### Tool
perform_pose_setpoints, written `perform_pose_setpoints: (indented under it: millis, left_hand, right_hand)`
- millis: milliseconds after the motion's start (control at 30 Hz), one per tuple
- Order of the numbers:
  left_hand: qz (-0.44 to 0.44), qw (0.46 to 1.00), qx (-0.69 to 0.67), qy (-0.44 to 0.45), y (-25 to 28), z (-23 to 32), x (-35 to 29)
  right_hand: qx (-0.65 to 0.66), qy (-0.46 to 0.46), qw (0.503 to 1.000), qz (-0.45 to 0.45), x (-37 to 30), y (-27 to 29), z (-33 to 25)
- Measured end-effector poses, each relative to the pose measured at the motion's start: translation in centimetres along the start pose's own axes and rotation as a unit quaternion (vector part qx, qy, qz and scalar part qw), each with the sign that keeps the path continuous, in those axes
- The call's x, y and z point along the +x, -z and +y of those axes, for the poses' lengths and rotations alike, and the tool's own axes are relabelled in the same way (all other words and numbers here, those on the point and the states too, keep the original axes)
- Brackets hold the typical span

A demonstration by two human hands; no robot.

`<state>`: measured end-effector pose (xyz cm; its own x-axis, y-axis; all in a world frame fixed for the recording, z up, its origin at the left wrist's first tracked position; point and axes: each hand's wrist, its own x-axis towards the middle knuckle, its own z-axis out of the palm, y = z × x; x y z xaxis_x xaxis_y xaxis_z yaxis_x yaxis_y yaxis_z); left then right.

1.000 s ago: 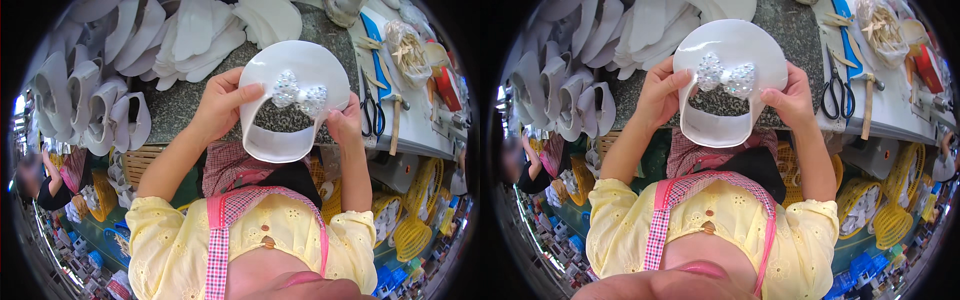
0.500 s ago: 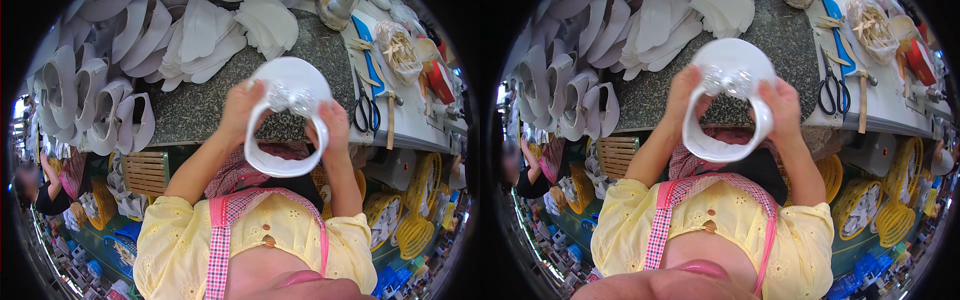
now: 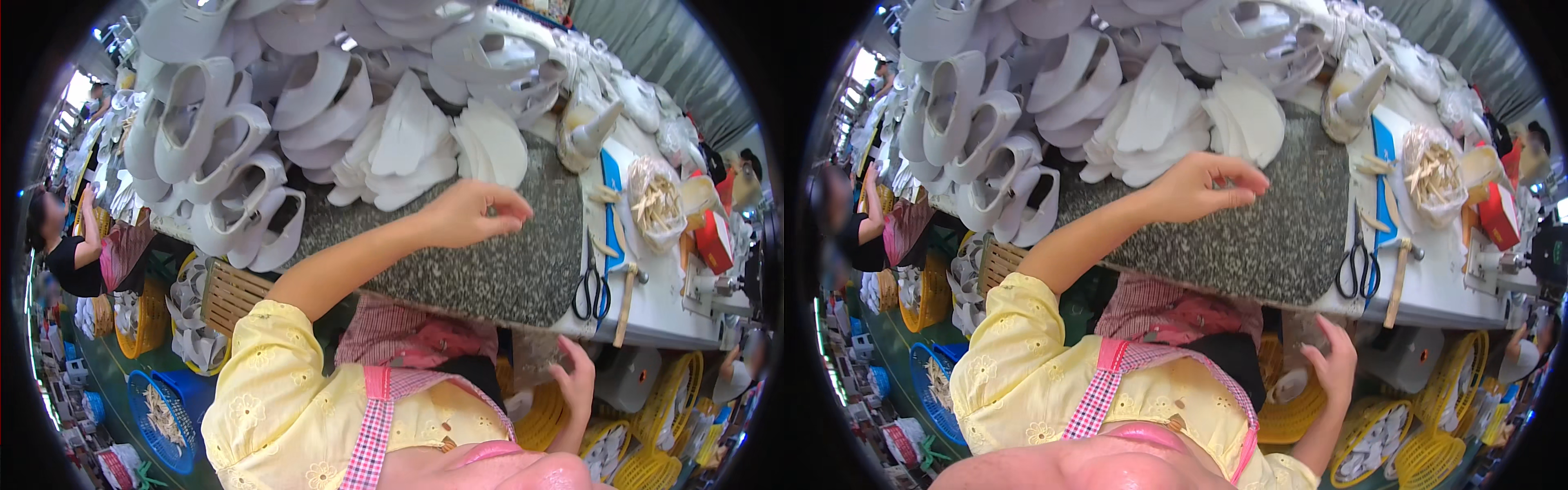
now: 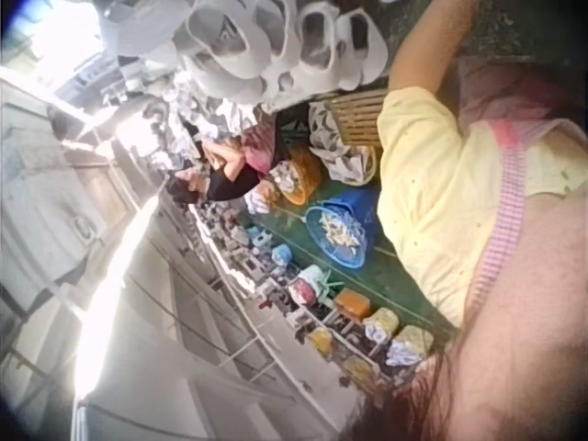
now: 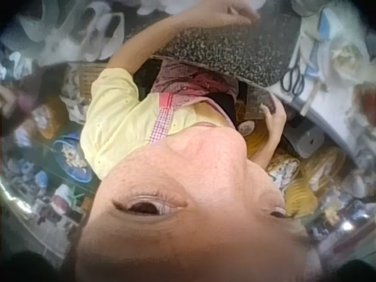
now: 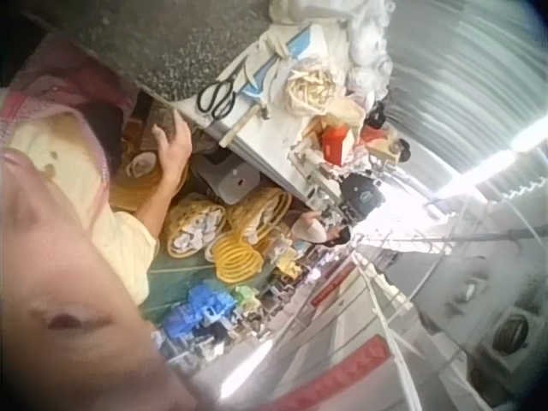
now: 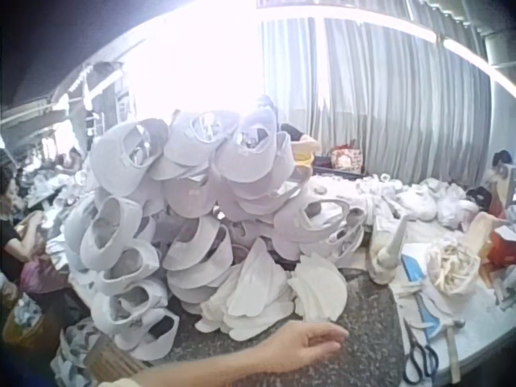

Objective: Applying adhesive and attaching decorative bows and components to white shoe uppers in a manufacturing setting.

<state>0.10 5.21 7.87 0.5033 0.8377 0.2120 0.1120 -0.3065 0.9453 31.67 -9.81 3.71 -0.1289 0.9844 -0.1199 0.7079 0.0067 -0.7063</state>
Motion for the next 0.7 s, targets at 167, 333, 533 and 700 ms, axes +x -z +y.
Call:
perform_pose_setpoints:
  millis: [167,333,533,700]
  left_hand:
    - [0.334,0.797,0.459,-0.208,11.2,3.4,1.8]
    - [0.413,0.649,0.602,-0.213,19.4,12.1,0.7]
    - [0.460,0.496,0.735,-0.049,24.5,18.9,-4.3]
    - [0.302,0.423,0.854,-0.031,26.6,15.8,-6.2]
  right_hand:
    - [-0.100,0.414,0.899,-0.102,14.3,-3.0,-13.7]
    - [-0.146,0.523,0.833,0.108,23.2,-3.6,-23.8]
    - [-0.014,0.607,0.761,0.229,30.7,-7.0,-36.4]
    - [-0.022,0.628,0.739,0.243,31.8,-11.6,-43.3]
